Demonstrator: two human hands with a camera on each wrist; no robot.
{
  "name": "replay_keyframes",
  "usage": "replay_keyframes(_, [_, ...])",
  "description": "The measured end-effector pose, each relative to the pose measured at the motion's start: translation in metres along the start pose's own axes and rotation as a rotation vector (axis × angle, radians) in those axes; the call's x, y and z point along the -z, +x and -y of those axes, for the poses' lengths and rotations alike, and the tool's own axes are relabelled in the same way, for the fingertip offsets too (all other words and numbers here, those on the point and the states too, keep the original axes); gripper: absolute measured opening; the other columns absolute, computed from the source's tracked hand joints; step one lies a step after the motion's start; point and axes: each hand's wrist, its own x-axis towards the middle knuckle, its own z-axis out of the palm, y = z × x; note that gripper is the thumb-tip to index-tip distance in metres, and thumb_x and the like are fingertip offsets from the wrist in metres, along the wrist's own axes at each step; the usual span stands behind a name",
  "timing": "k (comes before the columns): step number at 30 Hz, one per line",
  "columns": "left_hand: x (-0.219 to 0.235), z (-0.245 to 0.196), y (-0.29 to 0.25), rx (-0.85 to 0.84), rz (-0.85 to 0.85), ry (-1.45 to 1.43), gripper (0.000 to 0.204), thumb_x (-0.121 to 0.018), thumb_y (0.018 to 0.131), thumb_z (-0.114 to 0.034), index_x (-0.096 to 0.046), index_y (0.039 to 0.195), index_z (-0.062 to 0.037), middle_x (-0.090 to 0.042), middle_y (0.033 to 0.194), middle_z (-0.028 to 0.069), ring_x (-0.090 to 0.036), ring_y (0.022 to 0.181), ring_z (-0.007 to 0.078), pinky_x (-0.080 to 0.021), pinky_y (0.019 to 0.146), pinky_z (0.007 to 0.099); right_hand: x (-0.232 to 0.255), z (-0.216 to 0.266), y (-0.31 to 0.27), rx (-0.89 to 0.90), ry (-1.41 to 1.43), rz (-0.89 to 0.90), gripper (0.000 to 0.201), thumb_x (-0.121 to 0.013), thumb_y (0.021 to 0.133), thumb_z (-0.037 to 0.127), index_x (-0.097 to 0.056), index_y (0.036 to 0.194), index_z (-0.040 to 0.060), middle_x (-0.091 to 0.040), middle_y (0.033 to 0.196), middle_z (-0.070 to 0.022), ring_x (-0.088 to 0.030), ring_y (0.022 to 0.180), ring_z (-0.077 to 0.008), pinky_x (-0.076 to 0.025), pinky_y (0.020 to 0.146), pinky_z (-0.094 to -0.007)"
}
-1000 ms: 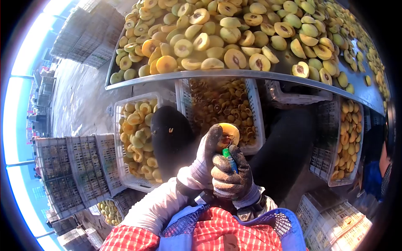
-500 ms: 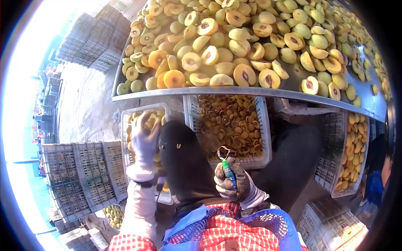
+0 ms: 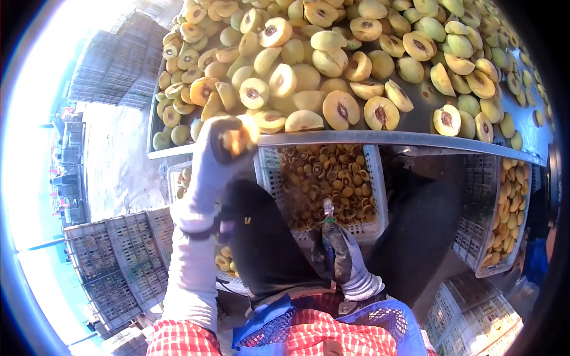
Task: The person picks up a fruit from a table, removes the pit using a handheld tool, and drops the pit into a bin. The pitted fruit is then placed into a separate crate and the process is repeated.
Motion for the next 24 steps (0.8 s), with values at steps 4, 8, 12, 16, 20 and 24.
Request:
replay_keyframes(4, [-0.016, -0.075, -0.039, -0.066, 0.611, 0.087, 0.079, -0.084, 0.055, -0.02, -0.047, 0.124, -0.0071, -0.054, 0.113, 0.0159, -0.058, 0.102, 0.0316, -0.048, 0.085, 0.0339, 0.007, 0.007, 0.007, 0.255, -0.048, -0.034, 0.029, -0.057, 0.09, 0.014, -0.05, 0.115, 0.0014, -0.057, 0.09, -0.0056, -0.054, 0.076, -0.0104, -0.045, 0.065, -0.0219])
replay_keyframes(8, [-0.061, -0.096, -0.087, 0.446, 0.341, -0.802, 0.076, -0.078, 0.069, -0.02, -0.039, 0.133, -0.0035, -0.051, 0.124, 0.0118, -0.053, 0.112, 0.0264, -0.04, 0.097, 0.0352, 0.0, 0.012, -0.002, 0.307, 0.01, -0.09, 0.037, -0.059, 0.087, 0.004, -0.047, 0.122, 0.0004, -0.057, 0.102, -0.0073, -0.057, 0.087, -0.0098, -0.048, 0.074, -0.0204])
replay_keyframes(12, [-0.079, -0.097, -0.109, 0.68, 0.117, -0.866, 0.052, -0.057, 0.09, -0.038, -0.046, 0.126, -0.0023, -0.058, 0.106, 0.0092, -0.055, 0.1, 0.017, -0.045, 0.089, 0.0297, -0.009, 0.018, -0.007, 0.431, -0.245, -0.033, 0.022, -0.059, 0.088, 0.004, -0.052, 0.109, -0.0005, -0.06, 0.097, -0.0077, -0.058, 0.08, -0.0105, -0.045, 0.068, -0.0203])
replay_keyframes(16, [-0.086, -0.096, -0.12, 0.717, -0.031, -0.892, 0.054, -0.054, 0.089, -0.047, -0.053, 0.117, -0.0013, -0.059, 0.103, 0.0104, -0.057, 0.095, 0.0179, -0.046, 0.084, 0.0302, -0.017, 0.023, -0.029, 0.833, -1.016, -0.078, 0.015, -0.061, 0.087, 0.014, -0.054, 0.088, 0.0018, -0.056, 0.062, -0.0116, -0.06, 0.056, -0.0218, -0.045, 0.051, -0.0326])
replay_keyframes(20, [-0.083, -0.108, -0.124, 0.595, -0.024, -0.73, 0.05, -0.052, 0.09, -0.043, -0.052, 0.117, -0.0009, -0.059, 0.102, 0.0105, -0.056, 0.092, 0.0161, -0.046, 0.081, 0.0281, -0.016, 0.007, -0.033, 0.941, -1.202, -0.092, 0.016, -0.061, 0.086, 0.016, -0.055, 0.086, 0.0014, -0.056, 0.067, -0.019, -0.056, 0.06, -0.0388, -0.044, 0.053, -0.0417])
replay_keyframes(24, [-0.078, -0.117, -0.126, 0.548, 0.052, -0.67, 0.049, -0.054, 0.09, -0.042, -0.052, 0.116, -0.0008, -0.057, 0.099, 0.009, -0.055, 0.089, 0.0141, -0.046, 0.078, 0.0267, -0.022, 0.002, -0.04, 0.709, -0.726, 0.071, 0.03, -0.055, 0.091, 0.032, -0.054, 0.085, 0.0031, -0.052, 0.058, -0.0108, -0.05, 0.046, -0.0247, -0.038, 0.044, -0.0338])
